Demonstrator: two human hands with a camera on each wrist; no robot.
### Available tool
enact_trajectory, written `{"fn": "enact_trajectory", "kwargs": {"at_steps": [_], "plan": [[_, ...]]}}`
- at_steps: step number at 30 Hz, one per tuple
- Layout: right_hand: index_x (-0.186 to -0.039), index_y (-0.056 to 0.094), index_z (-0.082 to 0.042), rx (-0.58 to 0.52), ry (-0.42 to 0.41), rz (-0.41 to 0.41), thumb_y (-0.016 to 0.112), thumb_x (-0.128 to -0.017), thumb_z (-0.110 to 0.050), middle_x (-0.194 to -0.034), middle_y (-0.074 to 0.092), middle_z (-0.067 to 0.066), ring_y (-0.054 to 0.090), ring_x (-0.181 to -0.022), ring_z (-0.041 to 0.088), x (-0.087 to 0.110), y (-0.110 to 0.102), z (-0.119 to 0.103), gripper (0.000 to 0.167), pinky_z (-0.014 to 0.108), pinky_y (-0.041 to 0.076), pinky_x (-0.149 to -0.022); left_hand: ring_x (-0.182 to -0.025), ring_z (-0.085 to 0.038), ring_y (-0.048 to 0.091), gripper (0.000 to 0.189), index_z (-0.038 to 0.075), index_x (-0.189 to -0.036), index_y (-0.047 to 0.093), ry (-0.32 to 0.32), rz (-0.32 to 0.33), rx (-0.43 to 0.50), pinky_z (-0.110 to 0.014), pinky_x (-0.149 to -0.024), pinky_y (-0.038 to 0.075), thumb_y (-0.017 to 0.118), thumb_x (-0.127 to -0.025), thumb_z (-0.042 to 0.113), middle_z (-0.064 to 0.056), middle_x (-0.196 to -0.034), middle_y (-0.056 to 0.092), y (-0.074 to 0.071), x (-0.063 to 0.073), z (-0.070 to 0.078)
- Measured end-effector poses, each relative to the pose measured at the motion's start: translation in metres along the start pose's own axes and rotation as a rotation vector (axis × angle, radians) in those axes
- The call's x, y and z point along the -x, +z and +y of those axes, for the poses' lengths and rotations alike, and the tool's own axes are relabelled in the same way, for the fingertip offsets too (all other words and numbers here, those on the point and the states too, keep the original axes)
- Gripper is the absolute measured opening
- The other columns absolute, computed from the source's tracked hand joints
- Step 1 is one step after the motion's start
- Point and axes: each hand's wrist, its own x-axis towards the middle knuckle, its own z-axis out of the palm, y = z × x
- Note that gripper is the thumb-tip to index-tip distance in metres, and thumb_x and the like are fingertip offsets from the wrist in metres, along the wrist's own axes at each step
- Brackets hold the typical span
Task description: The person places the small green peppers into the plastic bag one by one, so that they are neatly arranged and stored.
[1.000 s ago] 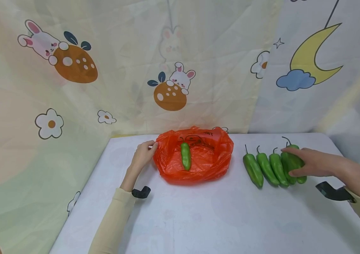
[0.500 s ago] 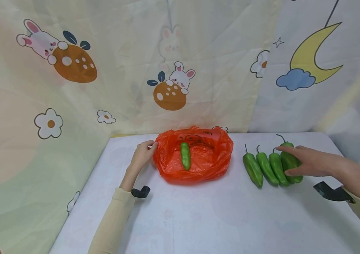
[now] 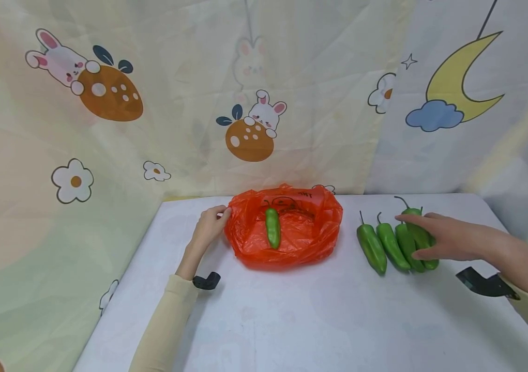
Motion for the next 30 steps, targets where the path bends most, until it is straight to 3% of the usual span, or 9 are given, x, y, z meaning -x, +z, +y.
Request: {"fn": "enact_trajectory", "kwargs": {"at_steps": [13, 20, 30], "plan": [[-0.151, 0.040, -0.017, 0.004, -0.021, -0.003, 0.081, -0.079, -0.046, -0.122, 0.056, 0.020, 0.056, -0.103, 0.028, 0.000, -0.006, -0.023, 0.087, 0.046, 0.056, -0.075, -0.096, -0.027, 0.068, 0.035, 0.011, -0.112, 0.072, -0.004, -0.004, 0.015, -0.040, -0.082, 0.060, 0.051, -0.104, 0.038, -0.011, -0.111, 0.073, 0.001, 0.000, 0.000], [-0.152, 0.041, -0.022, 0.000, -0.027, -0.022, 0.080, -0.080, -0.049, -0.129, 0.055, 0.021, 0.056, -0.108, 0.032, 0.000, -0.008, -0.036, 0.086, 0.053, 0.057, -0.077, -0.099, -0.028, 0.068, 0.035, 0.011, -0.113, 0.072, -0.005, -0.004, 0.014, -0.043, -0.085, 0.060, 0.051, -0.104, 0.038, -0.011, -0.113, 0.073, 0.000, 0.000, -0.001], [-0.152, 0.040, -0.022, -0.053, -0.031, -0.047, 0.081, -0.079, -0.046, -0.127, 0.053, 0.019, 0.053, -0.105, 0.029, -0.002, -0.012, -0.054, 0.087, 0.041, 0.058, -0.069, -0.098, -0.027, 0.068, 0.036, 0.011, -0.113, 0.072, -0.006, -0.007, 0.005, -0.042, -0.086, 0.059, 0.049, -0.104, 0.038, -0.011, -0.114, 0.072, -0.001, 0.000, 0.001]]}}
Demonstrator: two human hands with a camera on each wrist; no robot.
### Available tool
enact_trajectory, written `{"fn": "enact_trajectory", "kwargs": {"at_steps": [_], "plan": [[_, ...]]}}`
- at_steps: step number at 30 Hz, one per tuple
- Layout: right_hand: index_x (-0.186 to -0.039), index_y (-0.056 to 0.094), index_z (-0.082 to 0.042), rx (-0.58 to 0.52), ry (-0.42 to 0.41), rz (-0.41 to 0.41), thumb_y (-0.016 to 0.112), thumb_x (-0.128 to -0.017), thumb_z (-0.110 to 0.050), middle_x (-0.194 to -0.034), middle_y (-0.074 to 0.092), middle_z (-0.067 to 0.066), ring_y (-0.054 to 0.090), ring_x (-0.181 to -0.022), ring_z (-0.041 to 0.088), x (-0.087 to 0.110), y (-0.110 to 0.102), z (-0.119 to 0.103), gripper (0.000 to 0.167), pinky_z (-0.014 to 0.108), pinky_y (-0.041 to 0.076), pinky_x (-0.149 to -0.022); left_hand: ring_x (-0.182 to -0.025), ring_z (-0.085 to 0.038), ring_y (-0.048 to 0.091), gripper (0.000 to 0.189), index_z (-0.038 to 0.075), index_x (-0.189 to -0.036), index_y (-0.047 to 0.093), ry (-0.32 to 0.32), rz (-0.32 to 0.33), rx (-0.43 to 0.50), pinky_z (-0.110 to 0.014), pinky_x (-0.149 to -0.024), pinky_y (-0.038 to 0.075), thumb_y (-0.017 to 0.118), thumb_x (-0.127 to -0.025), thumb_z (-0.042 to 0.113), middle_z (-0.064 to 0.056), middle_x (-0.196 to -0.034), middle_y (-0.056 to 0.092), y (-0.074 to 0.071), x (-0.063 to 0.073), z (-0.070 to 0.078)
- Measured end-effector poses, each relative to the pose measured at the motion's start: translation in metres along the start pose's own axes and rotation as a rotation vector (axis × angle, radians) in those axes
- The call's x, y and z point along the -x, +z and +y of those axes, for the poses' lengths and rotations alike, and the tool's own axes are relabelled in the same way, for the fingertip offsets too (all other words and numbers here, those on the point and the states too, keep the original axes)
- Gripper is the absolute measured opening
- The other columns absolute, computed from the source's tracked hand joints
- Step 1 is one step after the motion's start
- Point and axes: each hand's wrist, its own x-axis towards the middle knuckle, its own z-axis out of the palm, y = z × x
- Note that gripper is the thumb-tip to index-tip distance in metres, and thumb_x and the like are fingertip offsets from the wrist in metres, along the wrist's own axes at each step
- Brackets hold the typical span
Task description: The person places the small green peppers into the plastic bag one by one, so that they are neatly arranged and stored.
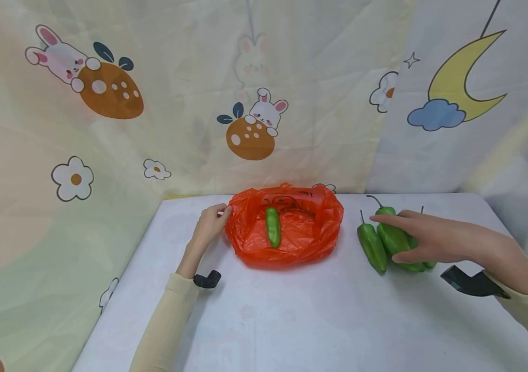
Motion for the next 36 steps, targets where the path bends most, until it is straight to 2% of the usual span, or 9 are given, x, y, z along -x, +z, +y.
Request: {"fn": "enact_trajectory", "kwargs": {"at_steps": [7, 15, 20, 27, 31, 36], "plan": [[-0.152, 0.041, -0.026, -0.017, -0.021, -0.020, 0.081, -0.080, -0.045, -0.122, 0.053, 0.014, 0.052, -0.099, 0.023, 0.001, 0.000, -0.018, 0.085, 0.033, 0.054, -0.065, -0.098, -0.027, 0.068, 0.036, 0.011, -0.114, 0.072, 0.002, -0.001, 0.004, -0.041, -0.085, 0.060, 0.049, -0.104, 0.038, -0.011, -0.114, 0.072, -0.001, 0.001, 0.000], [-0.153, 0.038, -0.033, -0.018, -0.027, -0.040, 0.080, -0.082, -0.044, -0.121, 0.051, 0.010, 0.050, -0.099, 0.023, 0.001, -0.001, -0.033, 0.083, 0.031, 0.050, -0.062, -0.100, -0.028, 0.069, 0.036, 0.011, -0.114, 0.072, 0.000, -0.006, 0.008, -0.042, -0.085, 0.060, 0.050, -0.104, 0.038, -0.011, -0.115, 0.072, 0.001, 0.000, -0.002], [-0.153, 0.038, -0.034, 0.004, -0.058, -0.033, 0.079, -0.083, -0.043, -0.117, 0.051, 0.006, 0.050, -0.096, 0.020, -0.002, -0.003, -0.040, 0.082, 0.030, 0.047, -0.062, -0.097, -0.027, 0.068, 0.036, 0.011, -0.112, 0.072, 0.009, -0.005, 0.017, -0.041, -0.084, 0.060, 0.049, -0.104, 0.038, -0.011, -0.114, 0.072, 0.003, 0.001, -0.002], [-0.152, 0.041, -0.030, 0.021, -0.056, -0.051, 0.081, -0.080, -0.047, -0.113, 0.054, 0.005, 0.052, -0.098, 0.020, -0.012, -0.006, -0.053, 0.084, 0.030, 0.051, -0.064, -0.093, -0.025, 0.067, 0.036, 0.012, -0.113, 0.071, -0.002, -0.007, 0.019, -0.039, -0.082, 0.060, 0.049, -0.104, 0.039, -0.009, -0.112, 0.072, 0.004, 0.000, -0.002], [-0.153, 0.041, -0.027, 0.010, -0.060, -0.063, 0.081, -0.080, -0.046, -0.118, 0.055, 0.006, 0.053, -0.101, 0.021, -0.017, -0.008, -0.059, 0.085, 0.031, 0.054, -0.068, -0.093, -0.025, 0.066, 0.036, 0.012, -0.113, 0.071, -0.007, -0.004, 0.012, -0.039, -0.082, 0.060, 0.049, -0.104, 0.039, -0.009, -0.111, 0.072, 0.004, -0.001, -0.003], [-0.153, 0.041, -0.025, 0.020, -0.097, -0.057, 0.079, -0.081, -0.050, -0.129, 0.056, 0.009, 0.056, -0.109, 0.023, -0.021, -0.010, -0.064, 0.085, 0.040, 0.058, -0.080, -0.093, -0.025, 0.066, 0.036, 0.012, -0.112, 0.071, -0.021, -0.002, 0.005, -0.039, -0.082, 0.060, 0.049, -0.104, 0.039, -0.009, -0.111, 0.072, 0.003, -0.002, -0.003]]}}
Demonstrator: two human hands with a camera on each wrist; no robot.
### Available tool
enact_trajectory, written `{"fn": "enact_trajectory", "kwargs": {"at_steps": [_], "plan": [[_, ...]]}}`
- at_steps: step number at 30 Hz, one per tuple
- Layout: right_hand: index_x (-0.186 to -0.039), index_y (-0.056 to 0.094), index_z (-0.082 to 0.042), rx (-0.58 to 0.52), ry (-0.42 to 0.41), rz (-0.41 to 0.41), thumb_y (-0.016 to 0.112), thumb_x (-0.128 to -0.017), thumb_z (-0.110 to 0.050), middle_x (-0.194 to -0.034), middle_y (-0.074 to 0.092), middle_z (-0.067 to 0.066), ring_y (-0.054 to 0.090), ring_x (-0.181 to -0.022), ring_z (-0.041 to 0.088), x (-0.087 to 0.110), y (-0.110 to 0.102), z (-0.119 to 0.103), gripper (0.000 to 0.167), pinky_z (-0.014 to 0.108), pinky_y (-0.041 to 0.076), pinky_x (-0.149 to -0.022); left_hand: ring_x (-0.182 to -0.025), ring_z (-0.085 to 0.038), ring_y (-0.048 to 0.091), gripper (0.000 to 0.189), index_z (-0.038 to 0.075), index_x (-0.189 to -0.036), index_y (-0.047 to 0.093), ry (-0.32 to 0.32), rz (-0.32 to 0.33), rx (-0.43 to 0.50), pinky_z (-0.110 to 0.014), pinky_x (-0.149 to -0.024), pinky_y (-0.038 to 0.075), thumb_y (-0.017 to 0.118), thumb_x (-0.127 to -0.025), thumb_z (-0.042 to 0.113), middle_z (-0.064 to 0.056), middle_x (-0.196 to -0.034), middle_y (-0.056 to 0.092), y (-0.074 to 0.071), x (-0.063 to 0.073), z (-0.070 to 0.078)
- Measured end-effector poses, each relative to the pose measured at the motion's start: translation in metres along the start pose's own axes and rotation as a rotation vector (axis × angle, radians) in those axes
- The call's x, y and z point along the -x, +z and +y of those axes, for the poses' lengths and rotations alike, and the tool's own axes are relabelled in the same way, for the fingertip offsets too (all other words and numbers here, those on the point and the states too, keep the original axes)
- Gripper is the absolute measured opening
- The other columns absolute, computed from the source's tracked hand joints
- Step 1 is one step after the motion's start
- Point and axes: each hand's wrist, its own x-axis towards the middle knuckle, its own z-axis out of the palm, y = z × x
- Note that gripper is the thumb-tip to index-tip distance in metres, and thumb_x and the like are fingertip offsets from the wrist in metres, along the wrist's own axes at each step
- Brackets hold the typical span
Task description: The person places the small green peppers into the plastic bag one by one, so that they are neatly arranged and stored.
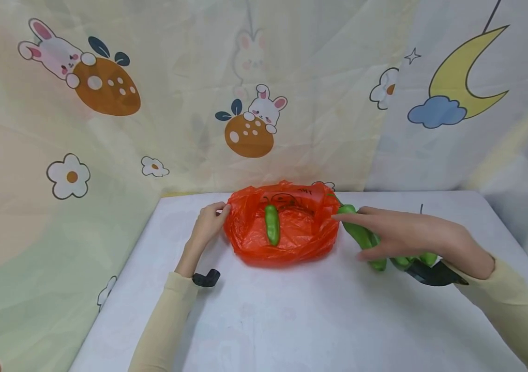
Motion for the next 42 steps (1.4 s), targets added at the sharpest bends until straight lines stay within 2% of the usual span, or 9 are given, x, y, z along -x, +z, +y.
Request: {"fn": "enact_trajectory", "kwargs": {"at_steps": [9, 15, 21, 25, 29, 33, 42], "plan": [[-0.154, 0.040, -0.025, -0.046, -0.017, -0.035, 0.076, -0.083, -0.053, -0.138, 0.053, 0.010, 0.053, -0.119, 0.027, -0.010, 0.000, -0.005, 0.084, 0.046, 0.057, -0.086, -0.095, -0.026, 0.067, 0.036, 0.012, -0.115, 0.071, 0.005, -0.006, 0.016, -0.039, -0.083, 0.060, 0.050, -0.104, 0.039, -0.010, -0.114, 0.072, 0.001, 0.000, -0.001], [-0.154, 0.039, -0.026, -0.023, -0.090, -0.032, 0.075, -0.085, -0.050, -0.149, 0.048, 0.013, 0.050, -0.129, 0.032, -0.019, -0.006, -0.011, 0.082, 0.049, 0.056, -0.092, -0.093, -0.025, 0.066, 0.036, 0.012, -0.114, 0.071, -0.002, 0.001, 0.020, -0.039, -0.082, 0.060, 0.050, -0.104, 0.039, -0.009, -0.112, 0.072, 0.000, 0.001, -0.001], [-0.156, 0.037, -0.025, -0.005, -0.130, -0.056, 0.075, -0.087, -0.045, -0.160, 0.038, 0.011, 0.040, -0.142, 0.036, -0.033, -0.012, -0.018, 0.081, 0.053, 0.051, -0.102, -0.092, -0.025, 0.066, 0.035, 0.012, -0.112, 0.071, 0.008, 0.009, 0.017, -0.037, -0.080, 0.060, 0.050, -0.104, 0.038, -0.009, -0.110, 0.072, -0.002, 0.001, 0.000], [-0.156, 0.036, -0.025, 0.014, -0.141, -0.073, 0.076, -0.087, -0.044, -0.156, 0.042, 0.010, 0.044, -0.138, 0.033, -0.043, -0.012, -0.024, 0.082, 0.051, 0.050, -0.104, -0.090, -0.024, 0.065, 0.034, 0.012, -0.111, 0.072, 0.024, 0.015, 0.018, -0.036, -0.079, 0.059, 0.049, -0.104, 0.037, -0.009, -0.109, 0.072, 0.000, 0.000, -0.001], [-0.155, 0.038, -0.024, 0.042, -0.135, -0.088, 0.077, -0.087, -0.039, -0.153, 0.045, 0.008, 0.045, -0.134, 0.029, -0.056, -0.009, -0.032, 0.079, 0.046, 0.053, -0.099, -0.093, -0.024, 0.067, 0.034, 0.012, -0.109, 0.072, 0.021, 0.015, 0.021, -0.038, -0.081, 0.059, 0.050, -0.104, 0.037, -0.009, -0.110, 0.072, 0.001, -0.001, -0.001], [-0.155, 0.038, -0.026, 0.061, -0.120, -0.122, 0.077, -0.087, -0.036, -0.155, 0.043, 0.009, 0.042, -0.137, 0.031, -0.067, -0.007, -0.043, 0.079, 0.046, 0.054, -0.097, -0.097, -0.025, 0.067, 0.034, 0.012, -0.111, 0.071, 0.006, 0.008, 0.027, -0.040, -0.084, 0.060, 0.051, -0.104, 0.037, -0.010, -0.113, 0.072, 0.001, 0.000, 0.000], [-0.156, 0.036, -0.029, 0.101, -0.150, -0.163, 0.075, -0.089, -0.035, -0.154, 0.045, 0.003, 0.042, -0.138, 0.026, -0.089, -0.011, -0.057, 0.078, 0.044, 0.054, -0.099, -0.092, -0.024, 0.066, 0.033, 0.012, -0.113, 0.071, 0.003, 0.023, 0.024, -0.037, -0.079, 0.060, 0.051, -0.104, 0.037, -0.009, -0.110, 0.072, -0.001, 0.001, 0.002]]}}
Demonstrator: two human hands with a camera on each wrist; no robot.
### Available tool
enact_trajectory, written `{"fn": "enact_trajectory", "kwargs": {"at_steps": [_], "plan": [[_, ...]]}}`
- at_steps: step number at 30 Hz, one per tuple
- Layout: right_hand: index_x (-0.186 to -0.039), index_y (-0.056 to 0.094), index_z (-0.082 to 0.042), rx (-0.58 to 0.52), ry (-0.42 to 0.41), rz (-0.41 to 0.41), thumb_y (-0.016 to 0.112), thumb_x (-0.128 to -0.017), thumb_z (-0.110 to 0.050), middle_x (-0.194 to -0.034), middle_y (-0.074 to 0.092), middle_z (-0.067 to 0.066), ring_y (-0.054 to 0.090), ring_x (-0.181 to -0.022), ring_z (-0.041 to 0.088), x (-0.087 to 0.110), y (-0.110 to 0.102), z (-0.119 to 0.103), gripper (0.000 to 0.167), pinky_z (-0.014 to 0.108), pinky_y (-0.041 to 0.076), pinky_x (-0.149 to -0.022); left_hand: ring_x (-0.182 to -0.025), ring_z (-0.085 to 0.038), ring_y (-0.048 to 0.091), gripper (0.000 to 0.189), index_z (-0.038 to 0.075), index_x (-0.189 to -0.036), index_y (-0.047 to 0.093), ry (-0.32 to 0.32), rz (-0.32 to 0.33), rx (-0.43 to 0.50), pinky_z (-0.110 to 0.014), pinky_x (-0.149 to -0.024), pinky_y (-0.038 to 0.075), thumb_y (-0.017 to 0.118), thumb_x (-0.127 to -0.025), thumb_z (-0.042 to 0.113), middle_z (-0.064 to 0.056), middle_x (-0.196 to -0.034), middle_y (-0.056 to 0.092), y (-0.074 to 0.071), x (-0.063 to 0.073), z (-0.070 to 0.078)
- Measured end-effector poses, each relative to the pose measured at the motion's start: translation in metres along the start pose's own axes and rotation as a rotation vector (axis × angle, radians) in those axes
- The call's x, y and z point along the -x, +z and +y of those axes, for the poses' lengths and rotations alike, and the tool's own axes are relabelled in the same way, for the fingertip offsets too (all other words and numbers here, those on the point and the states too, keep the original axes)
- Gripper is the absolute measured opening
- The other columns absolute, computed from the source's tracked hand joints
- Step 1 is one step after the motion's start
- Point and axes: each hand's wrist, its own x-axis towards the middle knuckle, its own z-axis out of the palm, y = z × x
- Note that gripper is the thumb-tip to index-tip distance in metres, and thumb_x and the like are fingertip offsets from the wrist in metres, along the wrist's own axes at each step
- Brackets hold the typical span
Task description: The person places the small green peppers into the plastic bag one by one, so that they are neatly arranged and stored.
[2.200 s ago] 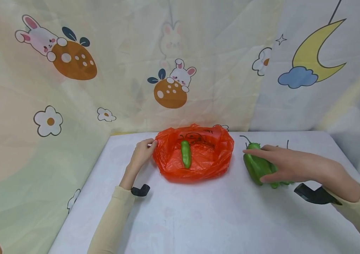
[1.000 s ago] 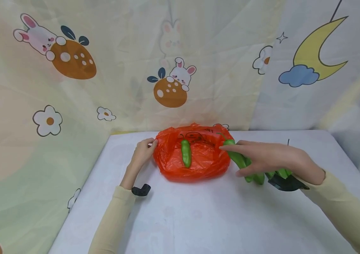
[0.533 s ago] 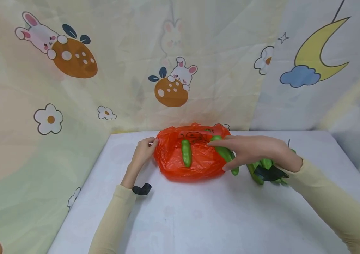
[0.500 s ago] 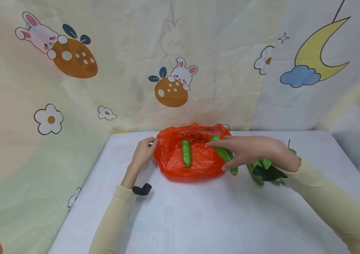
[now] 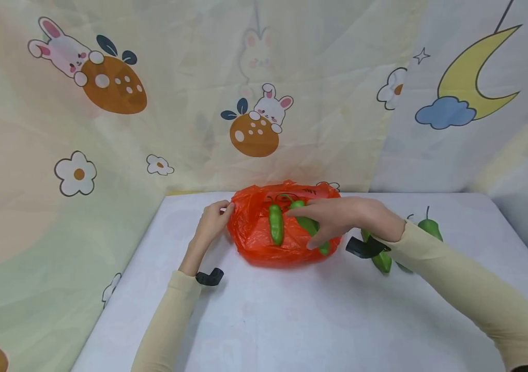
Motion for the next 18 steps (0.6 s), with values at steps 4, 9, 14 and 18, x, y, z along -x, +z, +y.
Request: {"fn": "enact_trajectory", "kwargs": {"at_steps": [4, 9, 14, 18], "plan": [[-0.155, 0.037, -0.029, 0.016, 0.018, -0.030, 0.075, -0.089, -0.037, -0.152, 0.047, 0.002, 0.043, -0.135, 0.024, -0.014, -0.001, 0.001, 0.077, 0.045, 0.052, -0.101, -0.092, -0.025, 0.066, 0.034, 0.012, -0.113, 0.071, 0.002, -0.002, -0.004, -0.038, -0.080, 0.060, 0.050, -0.104, 0.038, -0.009, -0.111, 0.072, 0.000, -0.001, 0.000], [-0.154, 0.039, -0.029, 0.044, 0.050, -0.061, 0.077, -0.087, -0.038, -0.134, 0.057, -0.001, 0.049, -0.120, 0.020, -0.035, 0.002, -0.002, 0.077, 0.038, 0.051, -0.094, -0.094, -0.025, 0.066, 0.034, 0.012, -0.111, 0.072, 0.004, 0.002, -0.010, -0.039, -0.082, 0.060, 0.051, -0.104, 0.037, -0.009, -0.111, 0.072, 0.000, -0.001, -0.001], [-0.155, 0.037, -0.027, 0.038, 0.100, -0.091, 0.077, -0.087, -0.038, -0.124, 0.061, 0.002, 0.051, -0.114, 0.020, -0.056, 0.008, -0.003, 0.080, 0.039, 0.051, -0.092, -0.095, -0.025, 0.067, 0.034, 0.011, -0.113, 0.071, 0.021, -0.001, 0.001, -0.039, -0.083, 0.060, 0.051, -0.104, 0.036, -0.010, -0.113, 0.072, 0.002, -0.001, -0.002], [-0.155, 0.037, -0.024, 0.011, 0.149, -0.096, 0.077, -0.087, -0.036, -0.134, 0.058, 0.002, 0.050, -0.121, 0.021, -0.070, 0.013, 0.001, 0.080, 0.044, 0.050, -0.100, -0.095, -0.025, 0.067, 0.034, 0.012, -0.114, 0.071, 0.018, -0.003, 0.010, -0.038, -0.081, 0.060, 0.051, -0.104, 0.038, -0.009, -0.113, 0.072, 0.004, -0.001, -0.002]]}}
